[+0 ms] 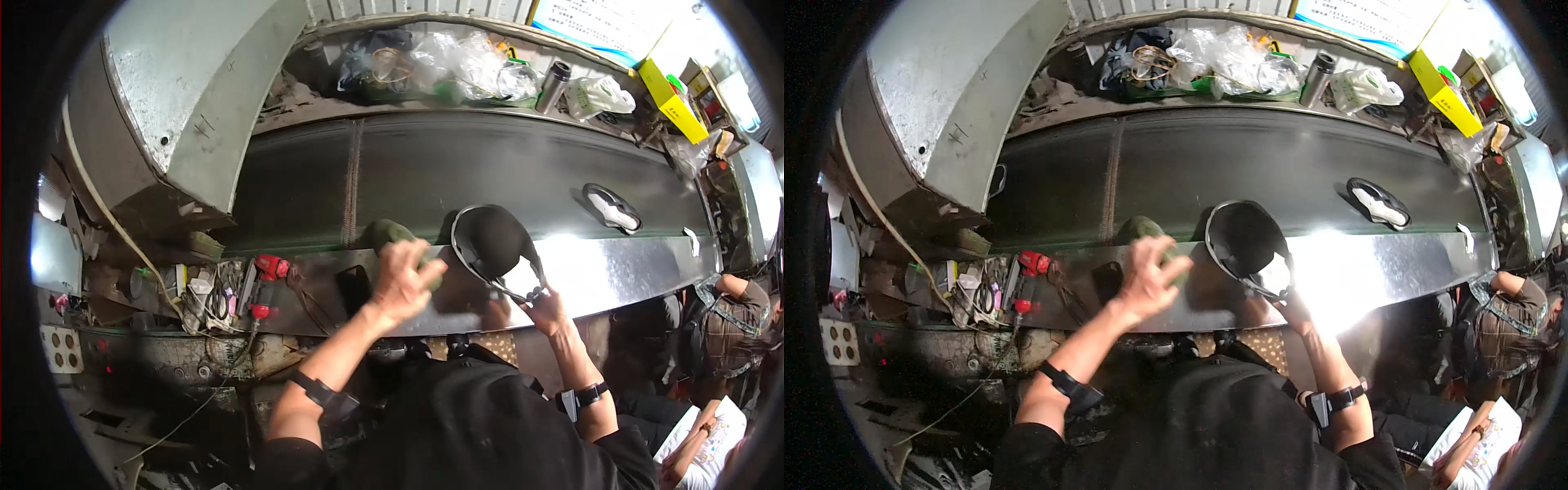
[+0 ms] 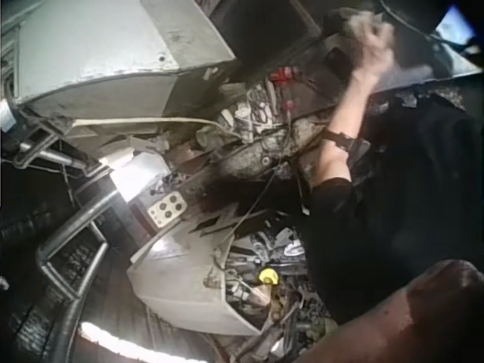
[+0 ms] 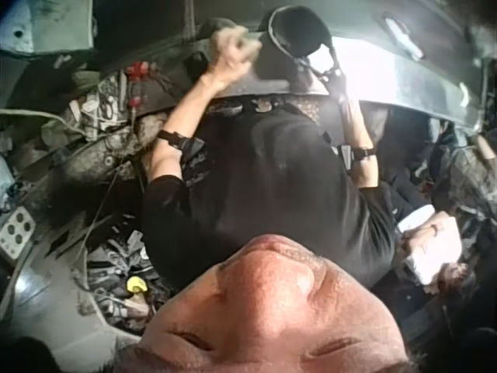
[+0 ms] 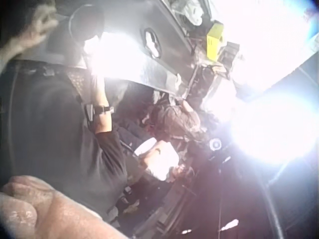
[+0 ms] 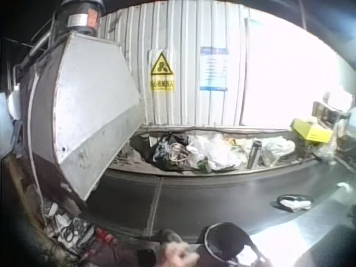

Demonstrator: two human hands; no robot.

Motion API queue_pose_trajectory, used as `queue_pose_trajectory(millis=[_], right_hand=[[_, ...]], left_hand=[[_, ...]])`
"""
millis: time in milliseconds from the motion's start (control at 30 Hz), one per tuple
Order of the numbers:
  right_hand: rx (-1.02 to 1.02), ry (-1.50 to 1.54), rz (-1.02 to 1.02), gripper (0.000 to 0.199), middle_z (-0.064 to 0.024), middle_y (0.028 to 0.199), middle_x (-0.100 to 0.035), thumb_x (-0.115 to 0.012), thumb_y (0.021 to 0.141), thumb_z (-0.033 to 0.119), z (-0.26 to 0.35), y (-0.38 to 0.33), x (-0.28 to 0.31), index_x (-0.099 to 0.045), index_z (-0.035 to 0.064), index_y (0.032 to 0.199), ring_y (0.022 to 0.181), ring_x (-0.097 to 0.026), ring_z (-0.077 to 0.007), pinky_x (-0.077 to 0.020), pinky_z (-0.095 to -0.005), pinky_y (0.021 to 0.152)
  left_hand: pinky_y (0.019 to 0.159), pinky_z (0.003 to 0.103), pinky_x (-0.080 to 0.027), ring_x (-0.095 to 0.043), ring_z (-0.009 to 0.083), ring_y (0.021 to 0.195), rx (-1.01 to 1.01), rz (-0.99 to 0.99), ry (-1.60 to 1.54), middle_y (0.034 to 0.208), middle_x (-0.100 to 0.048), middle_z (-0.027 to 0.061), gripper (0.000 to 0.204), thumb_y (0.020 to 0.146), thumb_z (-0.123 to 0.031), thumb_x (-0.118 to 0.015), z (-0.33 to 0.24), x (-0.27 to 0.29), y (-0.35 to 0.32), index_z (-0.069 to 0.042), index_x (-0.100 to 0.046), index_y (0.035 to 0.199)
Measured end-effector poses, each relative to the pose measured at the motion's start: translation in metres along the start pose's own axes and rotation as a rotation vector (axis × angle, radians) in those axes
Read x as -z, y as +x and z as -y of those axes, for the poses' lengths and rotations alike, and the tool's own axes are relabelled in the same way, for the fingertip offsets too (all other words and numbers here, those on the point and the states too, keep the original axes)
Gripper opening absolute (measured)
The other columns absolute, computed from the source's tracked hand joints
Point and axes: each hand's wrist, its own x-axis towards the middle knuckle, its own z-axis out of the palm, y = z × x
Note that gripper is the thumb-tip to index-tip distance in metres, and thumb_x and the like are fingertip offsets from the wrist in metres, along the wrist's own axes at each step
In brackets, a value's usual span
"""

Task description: Operating a shoe lasting machine to shape leather uppers and placing them on a conveyor belt.

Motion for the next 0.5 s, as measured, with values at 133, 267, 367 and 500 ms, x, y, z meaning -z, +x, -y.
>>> queue_pose_trajectory(millis=[133, 267, 367, 500], right_hand=[[-0.1, 0.213, -0.319, 0.021, 0.0031, 0.074, -0.054, -0.057, 0.099, 0.035, 0.063, -0.033, -0.1, -0.063, 0.0146, 0.102, 0.079, -0.054, -0.0153, -0.0464, -0.0465, 0.092], [0.055, 0.347, -0.107, 0.037, 0.0012, 0.084, -0.062, -0.062, 0.095, 0.022, 0.064, -0.034, -0.02, -0.061, 0.0061, 0.128, 0.087, -0.058, -0.0156, -0.0485, -0.0351, 0.091], [0.188, -0.242, -0.093, 0.05, -0.0057, 0.102, -0.07, -0.062, 0.095, 0.019, 0.094, -0.074, -0.079, -0.053, 0.0034, 0.142, 0.102, -0.063, -0.0185, -0.0485, -0.0322, 0.095], [0.485, -1.175, 0.309, 0.029, -0.0117, 0.101, -0.07, -0.075, 0.088, 0.014, 0.066, -0.111, -0.096, -0.068, 0.0032, 0.114, 0.096, -0.067, -0.0286, -0.0516, -0.0411, 0.099]], left_hand=[[0.103, 0.047, -0.034, -0.044, 0.0262, 0.121, -0.255, -0.029, -0.003, 0.127, -0.051, 0.0095, 0.037, 0.074, -0.014, -0.069, -0.084, -0.072, -0.042, -0.023, -0.07, 0.11], [0.104, 0.045, -0.038, -0.05, 0.0276, 0.119, -0.21, 0.321, -0.185, 0.125, -0.056, 0.0117, 0.03, 0.088, -0.028, -0.069, -0.125, -0.088, -0.034, -0.022, -0.068, 0.118], [0.097, 0.043, -0.047, -0.061, 0.025, 0.109, 0.596, 0.093, -1.246, 0.12, -0.065, 0.0116, 0.04, 0.091, -0.041, -0.07, -0.084, -0.096, -0.03, -0.015, -0.066, 0.122], [0.09, 0.043, -0.056, -0.069, 0.0244, 0.099, 1.418, 0.079, -2.009, 0.108, -0.072, 0.0108, 0.038, 0.096, -0.033, -0.066, -0.016, -0.036, 0.018, -0.003, -0.065, 0.119]])
